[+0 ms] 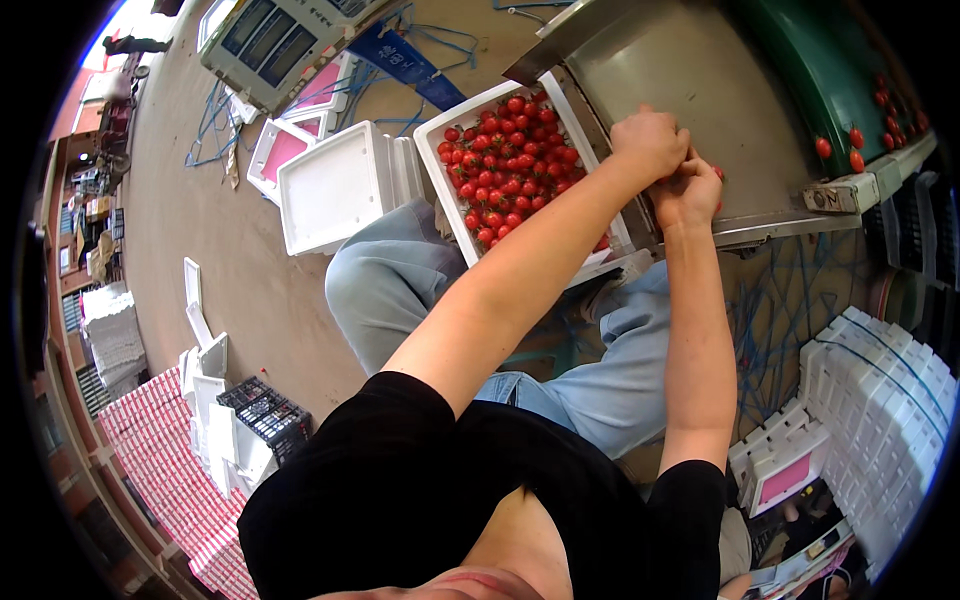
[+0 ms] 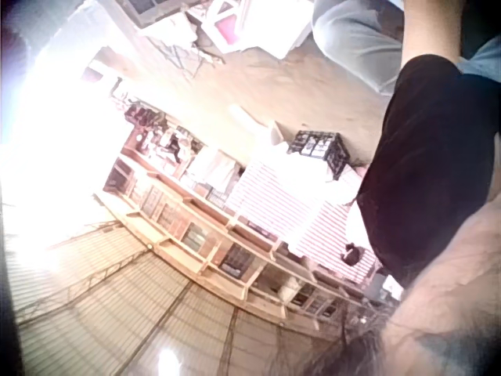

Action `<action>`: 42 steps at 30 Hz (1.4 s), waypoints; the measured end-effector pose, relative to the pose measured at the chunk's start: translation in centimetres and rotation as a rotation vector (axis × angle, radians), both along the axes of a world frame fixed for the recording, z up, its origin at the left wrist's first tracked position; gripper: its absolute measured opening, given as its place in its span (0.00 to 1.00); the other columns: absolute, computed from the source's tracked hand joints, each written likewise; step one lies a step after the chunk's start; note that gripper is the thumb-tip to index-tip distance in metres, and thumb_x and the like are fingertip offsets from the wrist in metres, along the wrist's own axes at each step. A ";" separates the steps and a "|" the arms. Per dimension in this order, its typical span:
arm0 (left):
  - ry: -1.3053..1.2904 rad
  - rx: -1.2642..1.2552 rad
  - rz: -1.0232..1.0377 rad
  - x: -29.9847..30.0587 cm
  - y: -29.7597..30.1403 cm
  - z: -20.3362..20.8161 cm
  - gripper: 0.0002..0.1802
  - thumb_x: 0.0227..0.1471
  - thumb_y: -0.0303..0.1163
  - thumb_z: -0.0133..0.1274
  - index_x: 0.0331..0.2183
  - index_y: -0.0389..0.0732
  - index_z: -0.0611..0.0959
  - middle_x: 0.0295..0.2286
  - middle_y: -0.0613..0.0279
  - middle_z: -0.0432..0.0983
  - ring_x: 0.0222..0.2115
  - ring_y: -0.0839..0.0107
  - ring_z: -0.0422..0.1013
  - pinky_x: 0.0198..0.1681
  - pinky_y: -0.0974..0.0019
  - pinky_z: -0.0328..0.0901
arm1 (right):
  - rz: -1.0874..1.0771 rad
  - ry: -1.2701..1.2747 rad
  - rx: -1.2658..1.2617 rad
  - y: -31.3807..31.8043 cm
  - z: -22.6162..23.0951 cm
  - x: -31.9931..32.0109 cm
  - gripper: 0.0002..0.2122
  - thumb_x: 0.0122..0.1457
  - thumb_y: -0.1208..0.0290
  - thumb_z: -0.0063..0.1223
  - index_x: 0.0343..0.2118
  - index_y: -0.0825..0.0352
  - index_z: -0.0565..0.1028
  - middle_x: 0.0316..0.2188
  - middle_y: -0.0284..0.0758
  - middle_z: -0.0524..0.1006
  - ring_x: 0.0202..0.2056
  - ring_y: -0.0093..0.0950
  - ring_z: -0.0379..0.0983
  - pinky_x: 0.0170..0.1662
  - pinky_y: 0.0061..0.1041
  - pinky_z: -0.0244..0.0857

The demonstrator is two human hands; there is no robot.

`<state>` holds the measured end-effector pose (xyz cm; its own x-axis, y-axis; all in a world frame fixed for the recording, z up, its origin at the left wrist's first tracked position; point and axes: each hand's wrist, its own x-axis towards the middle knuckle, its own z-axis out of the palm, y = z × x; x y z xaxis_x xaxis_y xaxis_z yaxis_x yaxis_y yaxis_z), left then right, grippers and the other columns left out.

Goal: The person sorts tomatoes from a conveyor belt into styrofoam boxes by hand, adds a pink protective liner, and closes the boxes with lids.

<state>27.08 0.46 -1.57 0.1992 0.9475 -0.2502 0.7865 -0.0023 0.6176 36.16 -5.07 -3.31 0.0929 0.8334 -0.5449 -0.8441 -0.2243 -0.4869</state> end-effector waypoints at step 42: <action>-0.415 0.452 0.339 -20.9 -8.1 -0.8 0.21 0.52 0.39 0.58 0.44 0.36 0.77 0.39 0.47 0.71 0.41 0.53 0.70 0.46 0.58 0.66 | 1.149 -2.155 -0.216 -1.7 6.9 2.0 0.28 0.57 0.46 0.53 0.53 0.64 0.69 0.50 0.48 0.71 0.52 0.48 0.71 0.53 0.47 0.66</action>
<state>6.21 -7.67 -2.32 -0.1322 0.9676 0.2153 0.4888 -0.1253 0.8633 38.19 -6.74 3.57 0.1402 0.9051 -0.4015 0.9836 -0.1737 -0.0479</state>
